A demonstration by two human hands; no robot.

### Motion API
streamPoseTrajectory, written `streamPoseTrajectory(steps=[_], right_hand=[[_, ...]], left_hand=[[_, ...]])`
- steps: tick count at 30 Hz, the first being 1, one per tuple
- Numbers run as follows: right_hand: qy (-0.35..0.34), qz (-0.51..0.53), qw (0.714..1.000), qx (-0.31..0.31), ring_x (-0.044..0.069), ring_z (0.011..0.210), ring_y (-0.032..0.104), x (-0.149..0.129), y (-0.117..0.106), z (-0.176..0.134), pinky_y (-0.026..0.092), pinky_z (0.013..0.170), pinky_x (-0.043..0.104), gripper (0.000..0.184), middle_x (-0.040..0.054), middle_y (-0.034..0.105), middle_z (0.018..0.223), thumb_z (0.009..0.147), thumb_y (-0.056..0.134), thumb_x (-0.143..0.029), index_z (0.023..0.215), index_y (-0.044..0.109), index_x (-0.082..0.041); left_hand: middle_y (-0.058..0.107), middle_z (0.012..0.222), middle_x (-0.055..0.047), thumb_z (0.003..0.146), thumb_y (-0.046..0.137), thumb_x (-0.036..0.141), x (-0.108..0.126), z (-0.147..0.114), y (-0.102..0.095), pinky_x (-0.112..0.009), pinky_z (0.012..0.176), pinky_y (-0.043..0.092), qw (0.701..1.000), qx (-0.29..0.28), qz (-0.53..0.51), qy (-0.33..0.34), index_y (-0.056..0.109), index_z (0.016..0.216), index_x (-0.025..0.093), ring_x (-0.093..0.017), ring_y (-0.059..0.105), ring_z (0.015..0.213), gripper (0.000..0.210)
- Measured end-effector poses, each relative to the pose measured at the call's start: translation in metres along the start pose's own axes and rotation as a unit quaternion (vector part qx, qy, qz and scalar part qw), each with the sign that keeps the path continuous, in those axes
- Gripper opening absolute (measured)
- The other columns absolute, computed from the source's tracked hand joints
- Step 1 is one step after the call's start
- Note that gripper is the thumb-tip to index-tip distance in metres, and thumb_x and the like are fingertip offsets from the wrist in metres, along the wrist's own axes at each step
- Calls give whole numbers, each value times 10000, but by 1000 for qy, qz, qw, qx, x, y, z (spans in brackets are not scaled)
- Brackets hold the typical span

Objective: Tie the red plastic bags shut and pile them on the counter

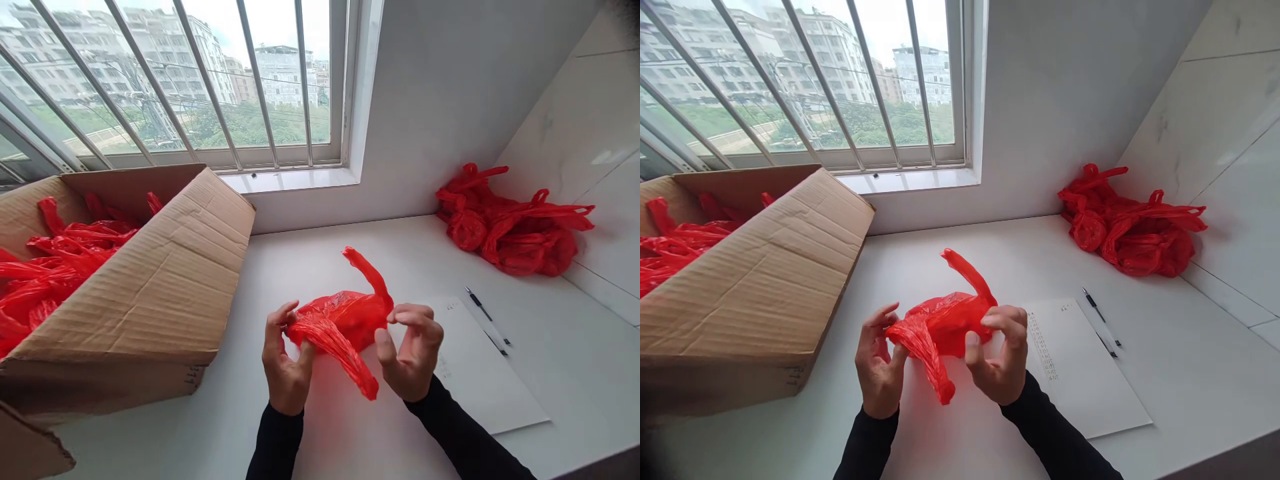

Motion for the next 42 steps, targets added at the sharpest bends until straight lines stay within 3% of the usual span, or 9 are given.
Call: streamPoseTrajectory(steps=[3, 6, 11, 17, 20, 26, 31, 37, 42], right_hand=[[-86, -17, 983, -159, 226, 1037, 590, -22, 20, -5, 430, 1003, 491, 371, 50, 639, 1077, 871, 571, -123, 1218, 524, -248], [-29, -74, 971, -224, 227, 1095, 600, -15, 33, -7, 221, 1181, 573, 346, 43, 673, 1112, 908, 580, -165, 1243, 526, -237], [35, -132, 966, -220, 177, 848, 612, -3, 34, -8, 262, 1112, 511, 51, -21, 684, 873, 920, 603, -199, 939, 609, -246], [-7, -88, 982, -165, 155, 760, 561, -20, 25, -6, 335, 885, 394, 90, -25, 674, 786, 882, 694, -222, 830, 621, -228], [-21, -66, 979, -194, 138, 697, 547, -23, 28, -8, 336, 851, 364, 90, -35, 659, 705, 914, 652, -235, 828, 630, -223], [36, -172, 905, -387, 144, 505, 456, 4, 48, -32, 330, 600, 303, 275, -5, 586, 577, 1010, 426, -256, 874, 659, -200], [80, -258, 891, -366, 210, 536, 532, 21, 45, -42, 398, 567, 331, 451, 17, 626, 637, 958, 522, -368, 1324, 480, -107], [32, -243, 917, -313, 203, 661, 536, 18, 41, -31, 405, 633, 330, 195, 60, 676, 905, 926, 519, -230, 1118, 514, -194], [59, -228, 883, -406, 174, 665, 533, 20, 47, -30, 393, 683, 320, 142, 2, 671, 814, 961, 501, -180, 858, 585, -228]], left_hand=[[624, 888, -9, 742, 770, 271, 10, -3, 10, -286, 771, 449, 998, -68, -1, 13, 688, 962, 232, -183, 561, 831, 238], [520, 653, 28, 818, 721, 299, 6, -5, 12, -248, 596, 390, 998, -56, -4, -39, 627, 709, 200, -127, 460, 620, 175], [420, 614, 42, 899, 639, 404, -10, -6, 7, -222, 499, 336, 989, 29, -42, -141, 561, 684, 188, -103, 364, 564, 315], [493, 680, 34, 868, 673, 433, -19, -5, 3, -206, 553, 385, 968, 90, -125, -197, 628, 783, 187, -108, 425, 630, 264], [568, 744, 24, 869, 671, 400, -20, -3, 3, -214, 629, 430, 960, 97, -168, -200, 662, 854, 196, -121, 485, 692, 205], [582, 790, 23, 872, 668, 347, -17, -5, 8, -217, 674, 416, 960, 49, -208, -180, 667, 884, 213, -128, 479, 731, 134], [616, 889, -16, 913, 604, 356, -15, -9, 20, -246, 659, 421, 956, -63, -215, -192, 661, 991, 204, -147, 485, 730, 180], [622, 883, 8, 795, 745, 326, -7, -8, 29, -254, 692, 484, 972, -140, -95, -165, 591, 1020, 222, -152, 550, 752, 292], [586, 682, 29, 754, 737, 294, -19, -6, 17, -230, 550, 432, 983, -36, 28, -179, 604, 773, 193, -131, 495, 613, 169]])
Point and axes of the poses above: each hand's wrist, its own z-axis towards the middle knuckle, its own y-axis out of the palm, x = y × z, the point moved 5 cm from there along z, towards the middle knuckle
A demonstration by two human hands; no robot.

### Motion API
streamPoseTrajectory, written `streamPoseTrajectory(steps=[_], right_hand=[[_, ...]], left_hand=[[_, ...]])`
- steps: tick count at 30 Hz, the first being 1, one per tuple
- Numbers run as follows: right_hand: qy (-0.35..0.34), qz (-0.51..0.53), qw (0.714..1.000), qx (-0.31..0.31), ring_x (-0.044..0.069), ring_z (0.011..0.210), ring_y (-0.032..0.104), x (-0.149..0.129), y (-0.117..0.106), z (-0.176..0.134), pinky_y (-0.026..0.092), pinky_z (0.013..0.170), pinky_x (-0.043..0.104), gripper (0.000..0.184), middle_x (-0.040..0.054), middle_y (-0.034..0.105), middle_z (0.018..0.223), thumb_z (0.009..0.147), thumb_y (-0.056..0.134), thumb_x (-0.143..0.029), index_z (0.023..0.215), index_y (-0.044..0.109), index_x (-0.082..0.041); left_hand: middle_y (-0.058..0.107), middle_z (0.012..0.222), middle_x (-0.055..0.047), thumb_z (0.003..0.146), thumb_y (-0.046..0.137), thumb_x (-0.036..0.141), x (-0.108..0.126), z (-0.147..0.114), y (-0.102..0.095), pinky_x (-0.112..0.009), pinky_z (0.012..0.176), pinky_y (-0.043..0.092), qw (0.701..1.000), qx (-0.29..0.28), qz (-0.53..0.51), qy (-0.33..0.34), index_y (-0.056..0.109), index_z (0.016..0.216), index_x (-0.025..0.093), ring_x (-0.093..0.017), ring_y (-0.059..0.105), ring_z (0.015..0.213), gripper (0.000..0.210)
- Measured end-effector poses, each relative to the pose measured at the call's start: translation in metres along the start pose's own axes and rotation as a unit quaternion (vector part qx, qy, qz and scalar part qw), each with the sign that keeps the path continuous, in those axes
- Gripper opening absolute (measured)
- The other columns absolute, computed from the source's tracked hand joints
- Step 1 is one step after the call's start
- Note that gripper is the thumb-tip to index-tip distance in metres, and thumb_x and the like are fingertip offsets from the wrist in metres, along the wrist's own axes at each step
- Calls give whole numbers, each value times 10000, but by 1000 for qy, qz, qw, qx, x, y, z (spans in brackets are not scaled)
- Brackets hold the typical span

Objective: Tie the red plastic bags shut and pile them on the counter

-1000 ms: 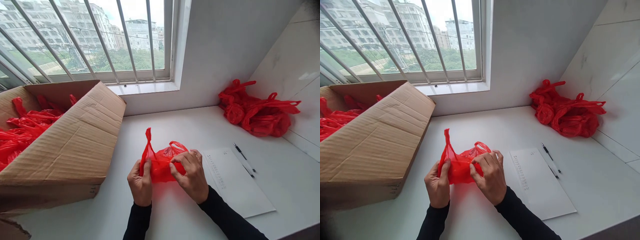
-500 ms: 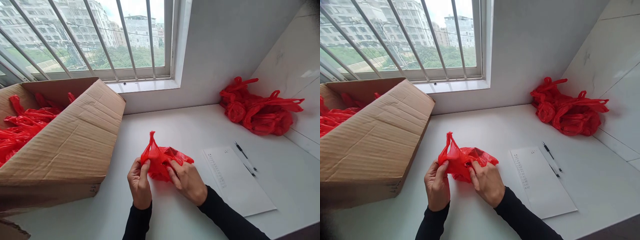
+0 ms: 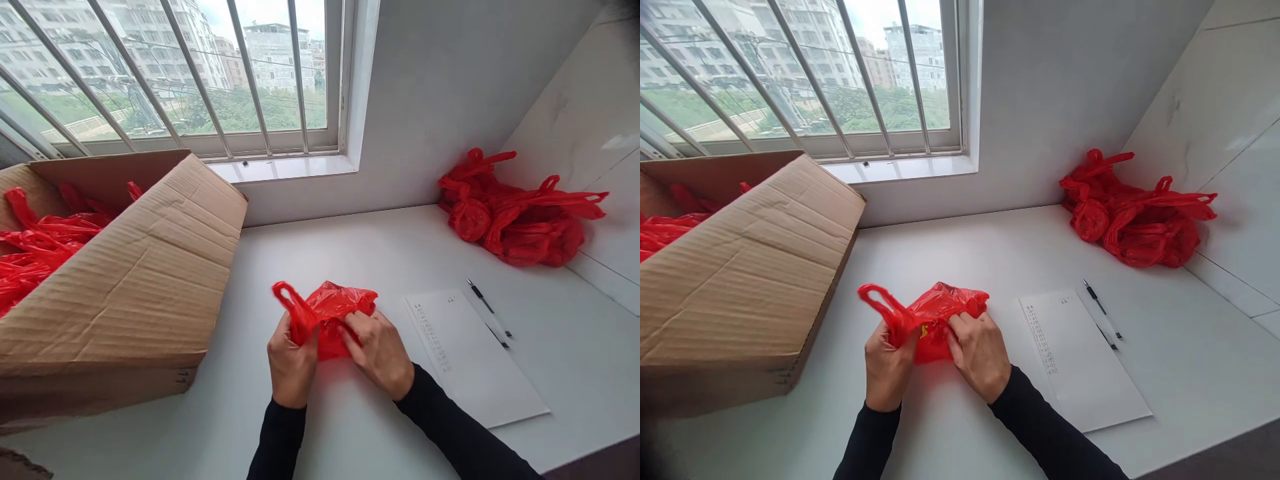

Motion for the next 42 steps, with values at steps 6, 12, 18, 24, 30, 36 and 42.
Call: streamPoseTrajectory(steps=[6, 12, 18, 24, 30, 36, 42], right_hand=[[79, -38, 996, 7, 217, 551, 588, 5, 2, -5, 379, 576, 335, 250, 16, 672, 638, 955, 551, -294, 1171, 599, -178], [65, 13, 997, 32, 225, 645, 673, 1, -1, -7, 458, 570, 328, 371, 46, 716, 782, 934, 567, -235, 1294, 520, -156], [-87, 132, 987, 31, 212, 1107, 612, -17, -1, -1, 545, 907, 337, 467, 82, 643, 1243, 892, 401, -1, 1258, 605, -208], [41, 2, 999, 22, 253, 923, 626, 4, 8, 6, 514, 836, 395, 200, 90, 695, 988, 987, 482, -218, 1035, 675, -193], [61, -46, 997, 23, 285, 942, 611, 6, 10, 4, 505, 827, 419, 239, 112, 671, 1119, 935, 575, -263, 1154, 654, -208], [9, 23, 999, 32, 281, 1070, 591, -3, 8, 2, 477, 932, 427, 256, 98, 665, 1137, 964, 556, -361, 1152, 643, -209], [9, -14, 1000, -21, 307, 1004, 597, -4, 17, 0, 493, 855, 442, 271, 95, 656, 1101, 904, 653, -371, 1131, 651, -222]], left_hand=[[581, 617, 6, 756, 698, 307, -5, 5, -9, -242, 533, 427, 997, 46, -58, -15, 607, 648, 176, -159, 540, 618, 193], [692, 796, -38, 817, 690, 383, -10, 6, -1, -269, 672, 500, 984, 4, -168, -54, 692, 841, 173, -214, 638, 828, 211], [696, 837, -36, 779, 739, 381, -2, 3, 5, -296, 707, 524, 962, -72, -249, -80, 652, 843, 182, -210, 637, 815, 226], [681, 799, -30, 783, 757, 358, -4, -1, 8, -285, 674, 513, 958, -106, -258, -67, 688, 834, 177, -194, 616, 757, 201], [718, 970, -62, 833, 709, 365, -11, 0, 10, -336, 797, 535, 961, -66, -268, -12, 737, 913, 197, -262, 651, 958, 188], [710, 1153, -91, 901, 620, 421, -7, -1, 10, -369, 862, 555, 960, -45, -275, -22, 734, 1075, 215, -269, 663, 1039, 293], [710, 1159, -63, 879, 636, 359, -2, 3, 2, -274, 901, 519, 966, 11, -257, 14, 746, 1029, 203, -221, 626, 1100, 243]])
Point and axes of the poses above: each hand's wrist, its own z-axis towards the middle knuckle, its own y-axis out of the palm, x = y × z, the point moved 5 cm from there along z, towards the middle knuckle
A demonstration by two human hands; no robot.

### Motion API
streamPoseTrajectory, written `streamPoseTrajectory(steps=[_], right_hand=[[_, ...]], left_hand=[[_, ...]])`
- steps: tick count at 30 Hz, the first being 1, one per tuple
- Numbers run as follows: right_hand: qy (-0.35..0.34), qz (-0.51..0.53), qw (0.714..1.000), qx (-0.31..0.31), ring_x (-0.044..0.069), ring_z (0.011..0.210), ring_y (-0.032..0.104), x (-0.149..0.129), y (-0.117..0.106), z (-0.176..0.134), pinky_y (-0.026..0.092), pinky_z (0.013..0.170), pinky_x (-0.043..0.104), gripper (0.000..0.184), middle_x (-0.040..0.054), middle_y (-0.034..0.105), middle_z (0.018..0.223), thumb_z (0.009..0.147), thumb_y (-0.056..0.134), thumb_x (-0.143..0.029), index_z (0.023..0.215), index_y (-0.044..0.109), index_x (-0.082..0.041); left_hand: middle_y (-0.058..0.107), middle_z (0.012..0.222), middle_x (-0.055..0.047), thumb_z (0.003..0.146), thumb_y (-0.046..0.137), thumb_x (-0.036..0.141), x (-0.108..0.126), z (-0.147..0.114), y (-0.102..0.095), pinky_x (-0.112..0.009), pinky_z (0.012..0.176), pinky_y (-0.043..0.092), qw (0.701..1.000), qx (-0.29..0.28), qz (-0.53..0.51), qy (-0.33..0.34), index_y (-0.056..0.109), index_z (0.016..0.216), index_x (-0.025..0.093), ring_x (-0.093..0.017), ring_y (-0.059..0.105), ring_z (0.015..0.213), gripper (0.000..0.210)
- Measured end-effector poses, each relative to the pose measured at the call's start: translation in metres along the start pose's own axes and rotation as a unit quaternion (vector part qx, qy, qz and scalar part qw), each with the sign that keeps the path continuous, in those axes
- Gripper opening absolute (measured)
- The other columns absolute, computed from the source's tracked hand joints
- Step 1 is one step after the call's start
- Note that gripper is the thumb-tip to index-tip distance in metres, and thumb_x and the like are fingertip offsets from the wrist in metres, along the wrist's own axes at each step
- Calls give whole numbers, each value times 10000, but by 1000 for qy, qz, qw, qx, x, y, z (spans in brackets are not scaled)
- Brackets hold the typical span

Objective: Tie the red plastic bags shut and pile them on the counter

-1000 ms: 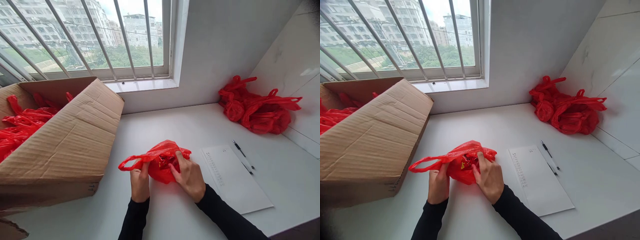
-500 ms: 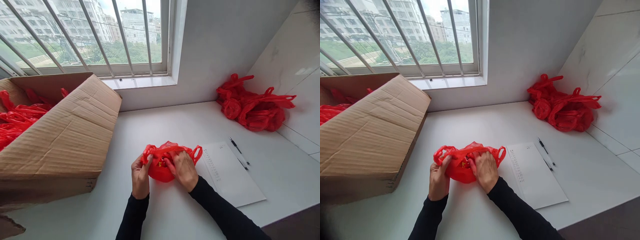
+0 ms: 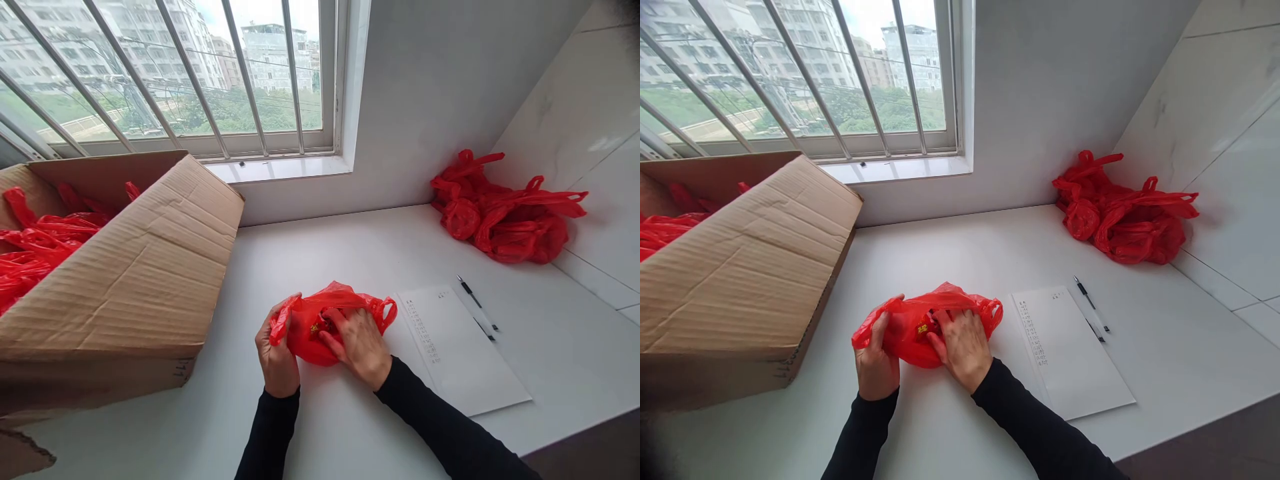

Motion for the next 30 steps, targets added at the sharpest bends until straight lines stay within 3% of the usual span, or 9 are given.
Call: streamPoseTrajectory(steps=[2, 8, 14, 17, 21, 25, 30], right_hand=[[5, 6, 1000, -3, 278, 939, 605, 2, 1, 0, 490, 831, 412, 153, 81, 665, 1006, 937, 592, -285, 1045, 669, -210], [11, 33, 999, -7, 243, 816, 587, 3, -1, 0, 473, 805, 389, 129, 57, 653, 867, 934, 563, -214, 976, 685, -205], [14, 139, 990, 29, 215, 851, 585, 2, -12, -1, 477, 814, 362, 199, 63, 672, 940, 996, 437, -210, 983, 632, -172], [14, 121, 992, -17, 241, 896, 595, 2, -6, -2, 495, 834, 387, 203, 72, 676, 985, 982, 524, -312, 1072, 641, -172], [-3, 35, 998, -59, 313, 984, 600, 1, 5, -4, 504, 882, 466, 479, 115, 658, 1134, 867, 706, -372, 1296, 597, -187], [11, 32, 997, -71, 288, 935, 618, 2, 8, -3, 511, 858, 439, 320, 95, 683, 1087, 923, 606, -254, 1240, 641, -217], [14, 84, 996, -26, 252, 919, 625, 2, -1, -1, 495, 854, 375, 224, 70, 700, 1056, 935, 596, -257, 1139, 679, -216]], left_hand=[[717, 1120, -47, 850, 660, 339, 1, 1, -3, -236, 884, 509, 1000, 20, -1, 21, 749, 1003, 200, -200, 622, 1079, 225], [727, 972, -34, 849, 659, 329, -2, 1, -8, -225, 810, 516, 998, 58, -13, 34, 751, 935, 195, -189, 640, 984, 184], [722, 881, -6, 833, 700, 344, -4, 0, -10, -206, 773, 525, 996, 82, -27, 22, 749, 898, 212, -159, 655, 893, 155], [722, 892, -4, 832, 701, 345, -3, -1, -9, -196, 777, 525, 996, 82, -26, 15, 748, 895, 212, -155, 655, 906, 155], [725, 923, -18, 822, 699, 336, -2, -1, -6, -164, 788, 504, 997, 71, -20, 17, 748, 898, 195, -152, 636, 969, 167], [728, 926, -15, 825, 686, 342, -2, 0, -6, -158, 802, 497, 997, 70, -21, 20, 749, 892, 196, -146, 630, 969, 172], [727, 922, 2, 829, 704, 337, -5, 0, -9, -171, 797, 502, 997, 75, -26, 9, 755, 904, 214, -140, 634, 940, 153]])
Point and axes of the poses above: each hand's wrist, its own z-axis towards the middle knuckle, its own y-axis out of the palm, x = y × z, the point moved 5 cm from there along z, towards the middle knuckle
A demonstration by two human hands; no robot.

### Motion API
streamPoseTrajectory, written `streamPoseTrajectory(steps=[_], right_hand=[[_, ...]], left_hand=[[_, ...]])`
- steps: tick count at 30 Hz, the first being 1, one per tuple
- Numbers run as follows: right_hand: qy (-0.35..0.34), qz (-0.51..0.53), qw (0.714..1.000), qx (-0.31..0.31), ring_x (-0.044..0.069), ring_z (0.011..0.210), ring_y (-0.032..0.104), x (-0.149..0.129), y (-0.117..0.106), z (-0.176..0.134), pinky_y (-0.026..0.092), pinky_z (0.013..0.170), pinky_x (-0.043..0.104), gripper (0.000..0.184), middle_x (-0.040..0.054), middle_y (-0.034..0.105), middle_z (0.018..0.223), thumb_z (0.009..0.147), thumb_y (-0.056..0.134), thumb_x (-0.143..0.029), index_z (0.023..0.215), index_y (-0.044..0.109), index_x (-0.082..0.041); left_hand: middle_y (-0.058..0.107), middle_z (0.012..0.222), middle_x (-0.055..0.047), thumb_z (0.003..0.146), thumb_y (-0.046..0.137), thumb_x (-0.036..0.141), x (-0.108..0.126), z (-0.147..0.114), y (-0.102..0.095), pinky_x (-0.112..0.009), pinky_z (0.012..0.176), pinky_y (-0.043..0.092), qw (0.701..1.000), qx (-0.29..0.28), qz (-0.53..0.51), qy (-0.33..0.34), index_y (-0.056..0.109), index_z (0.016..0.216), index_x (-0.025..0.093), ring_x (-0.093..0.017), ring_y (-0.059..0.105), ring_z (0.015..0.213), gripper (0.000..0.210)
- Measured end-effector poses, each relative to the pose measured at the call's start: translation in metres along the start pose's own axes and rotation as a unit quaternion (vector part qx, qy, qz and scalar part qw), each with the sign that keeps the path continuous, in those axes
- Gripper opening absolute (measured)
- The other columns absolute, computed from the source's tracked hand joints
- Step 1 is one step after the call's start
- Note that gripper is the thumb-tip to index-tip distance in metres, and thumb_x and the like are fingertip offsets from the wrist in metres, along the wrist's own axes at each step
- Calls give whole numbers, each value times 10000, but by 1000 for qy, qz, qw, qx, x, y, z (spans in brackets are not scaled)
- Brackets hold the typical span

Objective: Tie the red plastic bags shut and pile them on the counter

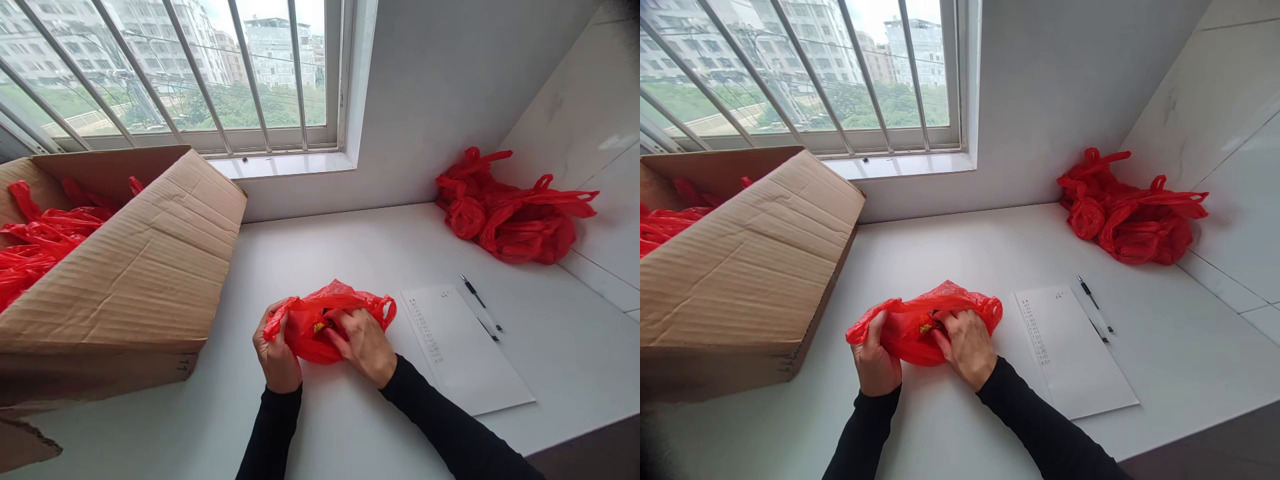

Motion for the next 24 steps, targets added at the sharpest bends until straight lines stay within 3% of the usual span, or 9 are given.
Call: streamPoseTrajectory(steps=[5, 11, 14, 18, 21, 24], right_hand=[[13, -11, 995, 94, 228, 881, 633, 3, -13, 2, 451, 815, 341, 224, 71, 709, 942, 978, 455, -181, 970, 680, -181], [48, -141, 988, 52, 251, 827, 649, 13, -7, 6, 416, 757, 369, 203, 88, 724, 960, 978, 491, -262, 941, 679, -193], [51, -125, 990, 49, 241, 785, 645, 14, -8, 6, 418, 731, 361, 239, 78, 719, 893, 984, 481, -279, 863, 666, -188], [36, -73, 991, 109, 235, 824, 640, 13, -16, 6, 427, 794, 364, 290, 73, 709, 867, 1003, 435, -266, 819, 644, -184], [37, -89, 991, 97, 231, 747, 624, 15, -14, 6, 417, 745, 368, 312, 59, 688, 757, 989, 468, -281, 725, 612, -195], [44, -113, 990, 67, 243, 753, 636, 17, -11, 6, 420, 724, 367, 254, 64, 702, 783, 968, 522, -303, 767, 631, -193]], left_hand=[[722, 894, -5, 835, 701, 352, -1, -2, 3, -202, 782, 515, 1000, -19, -1, -11, 744, 912, 210, -153, 648, 883, 167], [706, 853, -16, 865, 645, 391, 1, -4, 6, -184, 724, 497, 998, -52, 26, -4, 728, 915, 197, -146, 635, 827, 217], [705, 907, -19, 863, 639, 408, 4, -5, 8, -201, 738, 506, 996, -76, 45, -7, 723, 941, 206, -156, 632, 849, 232], [696, 938, -14, 755, 774, 338, 13, -10, 18, -211, 692, 503, 987, -126, 97, -15, 707, 1047, 209, -153, 620, 795, 326], [654, 738, 18, 702, 825, 269, 17, -15, 27, -202, 610, 469, 979, -151, 132, -26, 706, 880, 185, -121, 564, 649, 230], [623, 653, 12, 766, 785, 309, 10, -16, 28, -209, 579, 463, 981, -148, 117, -46, 666, 692, 161, -116, 540, 608, 203]])
Point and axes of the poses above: each hand's wrist, its own z-axis towards the middle knuckle, its own y-axis out of the palm, x = y × z, the point moved 5 cm from there along z, towards the middle knuckle
